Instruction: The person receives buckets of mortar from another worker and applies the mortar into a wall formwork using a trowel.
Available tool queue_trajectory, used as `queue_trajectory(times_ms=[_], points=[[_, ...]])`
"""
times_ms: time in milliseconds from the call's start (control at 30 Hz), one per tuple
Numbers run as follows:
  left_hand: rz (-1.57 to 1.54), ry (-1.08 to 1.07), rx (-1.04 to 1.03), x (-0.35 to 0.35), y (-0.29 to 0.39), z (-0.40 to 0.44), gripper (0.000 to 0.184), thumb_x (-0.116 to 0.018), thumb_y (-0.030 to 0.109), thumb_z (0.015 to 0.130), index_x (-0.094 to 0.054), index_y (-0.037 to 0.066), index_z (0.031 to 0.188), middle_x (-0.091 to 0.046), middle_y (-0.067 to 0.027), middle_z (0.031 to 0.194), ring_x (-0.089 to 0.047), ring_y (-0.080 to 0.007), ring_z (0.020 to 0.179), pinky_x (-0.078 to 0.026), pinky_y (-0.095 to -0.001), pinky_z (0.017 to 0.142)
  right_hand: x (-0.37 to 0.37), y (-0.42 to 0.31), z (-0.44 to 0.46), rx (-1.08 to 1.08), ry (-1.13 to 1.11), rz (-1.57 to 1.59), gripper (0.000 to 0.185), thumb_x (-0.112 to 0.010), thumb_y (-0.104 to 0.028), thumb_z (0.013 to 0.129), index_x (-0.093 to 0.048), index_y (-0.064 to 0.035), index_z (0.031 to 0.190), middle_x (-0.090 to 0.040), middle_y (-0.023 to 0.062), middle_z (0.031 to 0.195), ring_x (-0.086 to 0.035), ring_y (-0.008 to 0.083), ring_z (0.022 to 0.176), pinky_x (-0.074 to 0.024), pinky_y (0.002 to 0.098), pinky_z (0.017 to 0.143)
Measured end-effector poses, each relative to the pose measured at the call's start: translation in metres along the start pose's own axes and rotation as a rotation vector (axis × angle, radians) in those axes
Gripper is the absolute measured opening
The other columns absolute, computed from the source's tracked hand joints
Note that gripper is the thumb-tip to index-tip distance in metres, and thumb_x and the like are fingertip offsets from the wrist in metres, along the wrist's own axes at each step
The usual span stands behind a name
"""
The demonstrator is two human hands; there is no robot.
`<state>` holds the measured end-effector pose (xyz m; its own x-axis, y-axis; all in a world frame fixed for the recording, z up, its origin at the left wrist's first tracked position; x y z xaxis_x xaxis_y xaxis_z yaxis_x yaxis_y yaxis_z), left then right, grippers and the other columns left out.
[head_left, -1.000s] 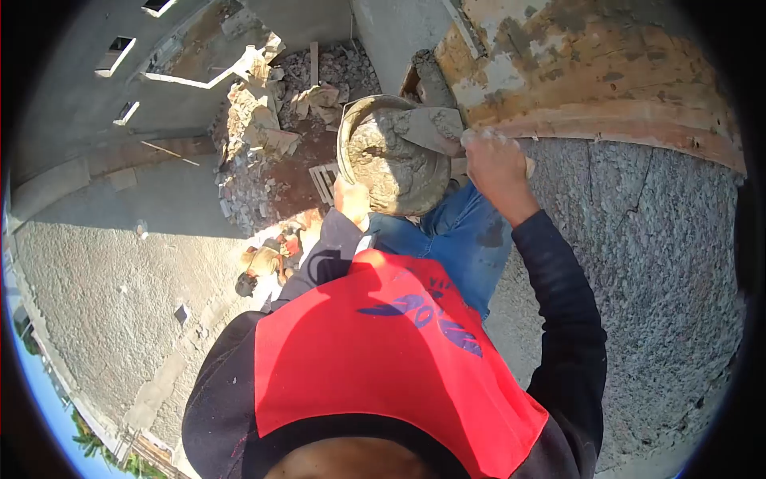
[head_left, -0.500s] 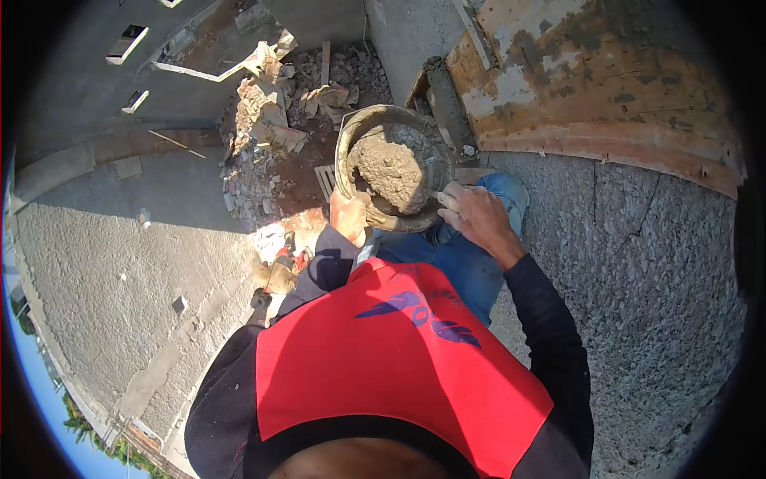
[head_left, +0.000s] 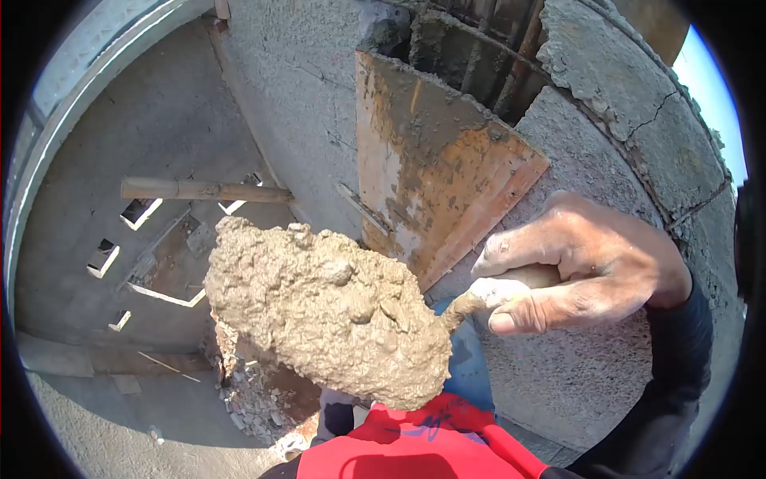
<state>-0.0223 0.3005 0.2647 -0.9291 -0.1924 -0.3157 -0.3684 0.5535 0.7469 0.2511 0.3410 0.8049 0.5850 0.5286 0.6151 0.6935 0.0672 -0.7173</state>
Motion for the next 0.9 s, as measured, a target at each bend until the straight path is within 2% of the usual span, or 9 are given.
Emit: queue_trajectory(times_ms=[100, 167, 200, 267, 367, 433, 567, 700, 900], points=[[0.06, 0.085, 0.163, -0.014, 0.021, -0.014, 0.039, -0.044, 0.003, 0.087, -0.053, 0.005, 0.124, -0.067, -0.0153, 0.103, -0.068, -0.031, 0.093, -0.058, -0.0457, 0.071, 0.065, -0.003, -0.012, -0.349, 0.237, 0.031, 0.043, -0.065, -0.037, 0.089, -0.068, 0.0052, 0.094, -0.06, 0.0092, 0.058, -0.062, 0.0154, 0.046, -0.0514, 0.0256, 0.04], [0.269, -0.104, -0.358, 0.0, 0.009, 0.002, 0.041, -0.044, 0.001, 0.084, -0.054, 0.004, 0.123, -0.067, -0.0165, 0.1, -0.069, -0.0337, 0.088, -0.057, -0.0488, 0.062, 0.094, 0.009, -0.022, -0.507, 0.373, -0.042, 0.038, -0.061, -0.034, 0.091, -0.066, 0.0031, 0.089, -0.059, 0.0093, 0.057, -0.06, 0.014, 0.042, -0.0503, 0.0248, 0.036], [0.175, -0.06, -0.226, 0.004, 0.004, 0.004, 0.043, -0.044, -0.002, 0.082, -0.052, 0.003, 0.124, -0.067, -0.0176, 0.101, -0.069, -0.0344, 0.088, -0.058, -0.0498, 0.062, 0.1, 0.014, -0.025, -0.592, 0.423, -0.031, 0.036, -0.058, -0.034, 0.092, -0.065, 0.0004, 0.083, -0.058, 0.008, 0.058, -0.057, 0.012, 0.04, -0.0499, 0.0248, 0.037], [-0.128, 0.044, 0.055, -0.012, 0.014, -0.007, 0.049, -0.045, -0.008, 0.079, -0.049, 0.001, 0.127, -0.066, -0.0197, 0.103, -0.069, -0.0358, 0.089, -0.06, -0.0514, 0.064, 0.095, 0.006, -0.033, -0.539, 0.534, -0.25, 0.035, -0.057, -0.033, 0.093, -0.065, -0.001, 0.082, -0.057, 0.0077, 0.058, -0.056, 0.0123, 0.041, -0.0488, 0.0261, 0.037], [-0.065, -0.003, 0.037, 0.023, -0.022, 0.029, 0.054, -0.045, -0.012, 0.079, -0.045, 0.001, 0.131, -0.063, -0.0213, 0.109, -0.069, -0.0362, 0.088, -0.062, -0.0514, 0.066, 0.074, -0.004, -0.032, -0.442, 0.634, -0.554, 0.034, -0.055, -0.033, 0.094, -0.064, -0.0031, 0.08, -0.055, 0.0073, 0.057, -0.056, 0.0127, 0.043, -0.0471, 0.028, 0.038], [-0.079, 0.04, 0.004, 0.026, -0.026, 0.026, 0.058, -0.046, -0.014, 0.079, -0.042, 0.003, 0.134, -0.063, -0.0198, 0.109, -0.069, -0.0345, 0.086, -0.062, -0.0494, 0.067, 0.064, 0.009, -0.019, -0.374, 0.47, -0.563, 0.04, -0.051, -0.039, 0.097, -0.067, -0.0029, 0.096, -0.054, 0.0068, 0.062, -0.05, 0.0191, 0.048, -0.0441, 0.0345, 0.046], [-0.131, 0.012, -0.05, -0.003, 0.004, 0.002, 0.064, -0.041, -0.016, 0.081, -0.036, 0.008, 0.141, -0.059, -0.0186, 0.115, -0.067, -0.0323, 0.094, -0.061, -0.0457, 0.075, -0.04, 0.089, 0.023, 0.043, 0.607, -0.657, 0.027, -0.057, -0.029, 0.09, -0.062, -0.0044, 0.081, -0.055, 0.0152, 0.064, -0.059, 0.0358, 0.061, -0.0471, 0.0436, 0.06], [-0.068, 0.055, -0.065, -0.004, 0.007, -0.011, 0.05, -0.043, -0.009, 0.077, -0.051, -0.002, 0.126, -0.063, -0.0124, 0.104, -0.064, -0.0208, 0.086, -0.054, -0.0306, 0.072, -0.166, 0.203, 0.082, -0.165, 0.195, -0.799, 0.017, -0.058, -0.02, 0.086, -0.062, -0.0056, 0.078, -0.062, 0.0152, 0.074, -0.064, 0.0333, 0.069, -0.0501, 0.0444, 0.059], [0.223, 0.041, -0.193, -0.021, 0.014, -0.021, 0.057, -0.049, -0.012, 0.073, -0.049, -0.002, 0.129, -0.063, -0.0098, 0.115, -0.062, -0.0203, 0.1, -0.049, -0.0325, 0.091, -0.316, 0.289, 0.173, 0.012, 0.115, -0.61, 0.013, -0.056, -0.015, 0.083, -0.063, -0.0049, 0.079, -0.066, 0.0176, 0.078, -0.067, 0.035, 0.073, -0.054, 0.0441, 0.064]])
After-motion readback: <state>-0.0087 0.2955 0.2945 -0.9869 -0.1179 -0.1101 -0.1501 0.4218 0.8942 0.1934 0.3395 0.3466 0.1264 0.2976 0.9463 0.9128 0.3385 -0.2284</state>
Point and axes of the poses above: each hand's wrist, its own z-axis towards the middle knuckle, its own x-axis out of the back of the hand, y = z × x, the point moved 4 cm from there along z, towards the middle knuckle
